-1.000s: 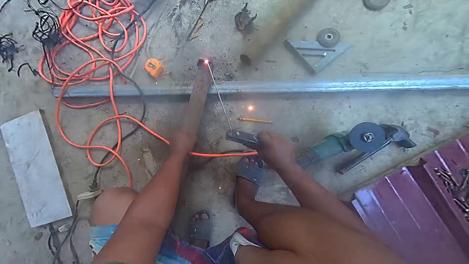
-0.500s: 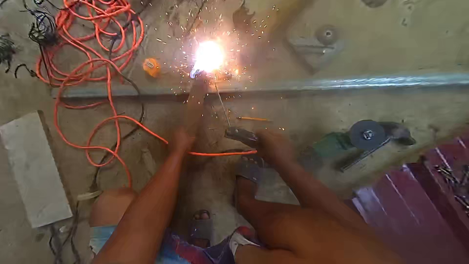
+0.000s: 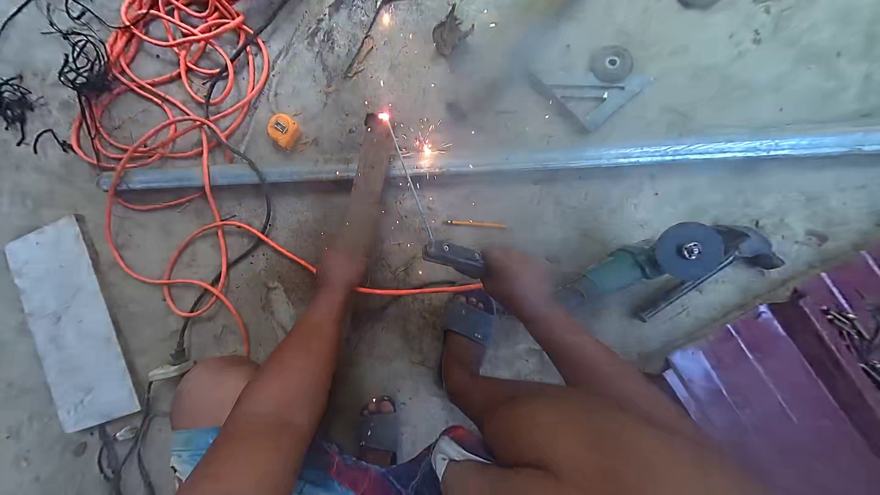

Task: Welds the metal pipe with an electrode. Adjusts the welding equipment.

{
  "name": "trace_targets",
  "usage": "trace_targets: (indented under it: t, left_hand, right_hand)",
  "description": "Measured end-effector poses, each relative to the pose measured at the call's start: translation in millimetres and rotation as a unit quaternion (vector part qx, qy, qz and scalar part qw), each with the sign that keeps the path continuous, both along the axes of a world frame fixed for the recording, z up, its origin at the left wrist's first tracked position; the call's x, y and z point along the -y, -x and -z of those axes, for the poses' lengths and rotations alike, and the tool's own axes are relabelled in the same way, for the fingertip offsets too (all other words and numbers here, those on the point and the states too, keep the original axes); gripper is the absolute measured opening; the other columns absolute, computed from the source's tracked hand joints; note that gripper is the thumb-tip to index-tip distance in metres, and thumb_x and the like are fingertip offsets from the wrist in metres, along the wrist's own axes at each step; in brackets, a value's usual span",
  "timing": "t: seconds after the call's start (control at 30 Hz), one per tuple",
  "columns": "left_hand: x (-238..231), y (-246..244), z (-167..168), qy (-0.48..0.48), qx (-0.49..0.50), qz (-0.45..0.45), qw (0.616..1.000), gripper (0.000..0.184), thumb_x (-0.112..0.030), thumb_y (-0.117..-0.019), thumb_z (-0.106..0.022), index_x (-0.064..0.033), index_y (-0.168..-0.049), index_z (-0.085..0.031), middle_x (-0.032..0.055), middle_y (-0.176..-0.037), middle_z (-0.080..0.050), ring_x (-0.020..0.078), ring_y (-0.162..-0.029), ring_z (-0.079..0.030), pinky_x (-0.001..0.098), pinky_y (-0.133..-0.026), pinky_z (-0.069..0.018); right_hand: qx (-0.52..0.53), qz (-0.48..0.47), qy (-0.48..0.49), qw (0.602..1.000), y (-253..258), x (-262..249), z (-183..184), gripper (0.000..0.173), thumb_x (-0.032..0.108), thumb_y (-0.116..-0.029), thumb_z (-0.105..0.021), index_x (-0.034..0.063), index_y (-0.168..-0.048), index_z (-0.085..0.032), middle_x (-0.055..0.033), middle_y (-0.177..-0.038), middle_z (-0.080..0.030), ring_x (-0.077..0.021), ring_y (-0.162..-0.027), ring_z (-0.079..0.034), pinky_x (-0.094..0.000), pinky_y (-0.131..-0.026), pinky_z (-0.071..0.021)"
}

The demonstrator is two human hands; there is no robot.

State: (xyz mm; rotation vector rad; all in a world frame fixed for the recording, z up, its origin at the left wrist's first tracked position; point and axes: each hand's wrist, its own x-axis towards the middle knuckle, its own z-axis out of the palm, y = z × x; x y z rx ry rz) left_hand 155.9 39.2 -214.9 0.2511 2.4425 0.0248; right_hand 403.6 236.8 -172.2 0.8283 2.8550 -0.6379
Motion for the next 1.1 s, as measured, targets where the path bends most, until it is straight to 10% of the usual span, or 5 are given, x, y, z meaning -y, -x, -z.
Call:
trace_targets:
  t: [0.4,0.93,1.1]
  left_hand:
    - [-3,-2,-1,0.015,0.015,-0.020,1.000,0.073,-0.050,-0.0825,-0.080,0.0005,-0.130,-0.058,0.0245,-0.118,-0.069,0.0409,-0.110,-0.068,0.0645,-0.091,-0.0545]
    - [3,4,3,-0.010,0.011,0.006,1.000,0.073,-0.049,-0.0851,-0.079,-0.0031,-0.136,-0.055,0.0243,-0.112,-0.071,0.0443,-0.106,-0.069,0.0696,-0.088,-0.0527]
    - [1,1,-3,-0.026,0.010,-0.001,1.000,0.070,-0.049,-0.0822,-0.081,-0.0041,-0.132,-0.061,0.0238,-0.112,-0.071,0.0441,-0.107,-0.069,0.0703,-0.089,-0.0522]
  right_hand:
    - [0.082,0.027,0.069,0.994,7,-2,-11,0.028,0.022,-0.0974,-0.068,0.0079,-0.122,-0.069,-0.0200,-0.114,-0.071,-0.0404,-0.109,-0.068,-0.0603,-0.092,-0.0538]
    - [0.000,0.026,0.022,0.999,2,-2,1,0.021,0.016,-0.0917,-0.072,0.0029,-0.108,-0.068,-0.0218,-0.098,-0.071,-0.0440,-0.089,-0.071,-0.0632,-0.070,-0.0565]
    - [-0.012,0.023,0.038,0.999,7,-3,-3,0.021,0.015,-0.0923,-0.073,0.0032,-0.109,-0.070,-0.0205,-0.098,-0.072,-0.0416,-0.094,-0.072,-0.0613,-0.079,-0.0571]
